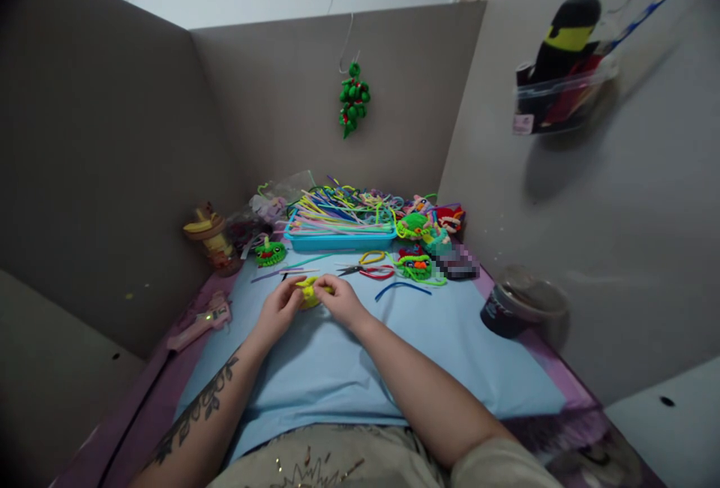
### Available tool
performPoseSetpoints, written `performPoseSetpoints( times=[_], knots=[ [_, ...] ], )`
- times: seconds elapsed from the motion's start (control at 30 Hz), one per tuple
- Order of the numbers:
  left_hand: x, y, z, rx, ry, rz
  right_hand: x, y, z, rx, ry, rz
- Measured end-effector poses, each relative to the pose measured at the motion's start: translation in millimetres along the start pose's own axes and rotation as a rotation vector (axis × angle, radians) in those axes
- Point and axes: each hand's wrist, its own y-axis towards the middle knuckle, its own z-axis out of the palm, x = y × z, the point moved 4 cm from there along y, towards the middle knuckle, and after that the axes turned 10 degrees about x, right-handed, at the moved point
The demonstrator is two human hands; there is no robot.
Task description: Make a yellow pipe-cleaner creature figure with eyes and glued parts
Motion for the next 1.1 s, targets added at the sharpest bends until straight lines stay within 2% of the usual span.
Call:
performPoseSetpoints(
  times=[0.2,0.4,0.6,0.83,1.0,1.1],
  knots=[
    [1.2,3.4,2.4,0.093,-0.207,-0.092,10.7,-2.7,-2.9,-0.087,-0.213,-0.106],
    [2.2,3.1,-4.4,-0.004,-0.175,-0.1,10.8,-2.2,-2.1,-0.038,-0.323,-0.113],
    [3.0,1.4,-5.5,-0.046,-0.129,-0.092,5.2,-1.6,0.2,0.02,-0.342,-0.074],
    [-7.3,1.0,-8.9,-0.102,-0.017,-0.071,0.6,-1.7,1.5,0.051,-0.313,-0.023],
    [-10.3,-0.1,-10.1,-0.119,0.044,-0.062,5.0,-3.0,2.2,0.017,-0.193,-0.047],
    [-8.2,-0.8,-9.2,-0.106,0.048,-0.086,7.6,-2.9,1.7,-0.012,-0.209,-0.052]
  ],
)
